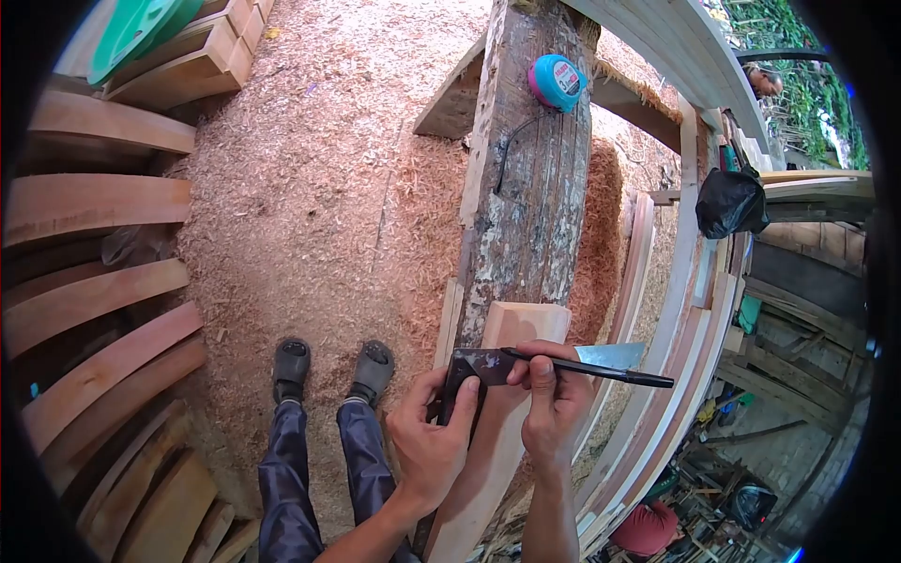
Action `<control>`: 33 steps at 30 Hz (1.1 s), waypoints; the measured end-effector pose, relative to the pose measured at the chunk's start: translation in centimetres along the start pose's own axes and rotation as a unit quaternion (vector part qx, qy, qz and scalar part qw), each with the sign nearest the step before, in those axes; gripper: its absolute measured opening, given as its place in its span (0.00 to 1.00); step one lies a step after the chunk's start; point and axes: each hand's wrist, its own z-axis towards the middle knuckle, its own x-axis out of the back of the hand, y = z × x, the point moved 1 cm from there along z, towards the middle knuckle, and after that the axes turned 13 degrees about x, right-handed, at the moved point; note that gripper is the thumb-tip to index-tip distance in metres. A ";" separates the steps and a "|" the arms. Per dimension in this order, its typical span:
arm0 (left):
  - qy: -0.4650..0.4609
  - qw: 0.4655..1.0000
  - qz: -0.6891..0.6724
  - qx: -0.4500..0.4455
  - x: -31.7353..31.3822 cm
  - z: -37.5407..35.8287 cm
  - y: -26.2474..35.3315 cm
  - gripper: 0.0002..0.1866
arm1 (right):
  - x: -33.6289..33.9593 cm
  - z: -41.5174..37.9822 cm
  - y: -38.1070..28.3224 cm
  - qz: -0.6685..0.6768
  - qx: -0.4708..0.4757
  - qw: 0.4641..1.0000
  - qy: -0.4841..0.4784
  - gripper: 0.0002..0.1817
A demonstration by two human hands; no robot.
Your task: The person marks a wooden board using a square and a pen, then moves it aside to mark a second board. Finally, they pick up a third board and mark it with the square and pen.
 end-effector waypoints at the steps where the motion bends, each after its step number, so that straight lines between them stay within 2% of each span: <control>1: 0.000 1.000 0.000 -0.001 0.0 0.0 0.1 0.12 | 0.0 0.0 0.1 -0.005 0.006 1.000 -0.006 0.12; 3: -0.008 1.000 -0.011 0.025 0.0 -0.1 0.1 0.11 | 0.0 0.0 0.3 -0.010 0.013 1.000 -0.011 0.11; 22: 0.003 1.000 -0.002 -0.003 -0.1 -0.1 -0.2 0.12 | 0.3 0.0 0.3 -0.046 0.025 0.999 -0.010 0.08; 24: 0.001 1.000 -0.015 0.025 -0.1 -0.2 0.0 0.13 | 0.8 0.1 0.4 -0.055 0.037 0.998 -0.009 0.08; 31: 0.005 1.000 0.004 0.027 0.0 -0.2 0.0 0.14 | 4.2 -0.3 1.7 -0.087 0.034 0.995 0.019 0.10; 33: -0.002 0.999 0.008 0.043 0.0 -0.4 0.4 0.11 | 5.1 -0.2 2.0 -0.085 0.029 0.996 0.019 0.11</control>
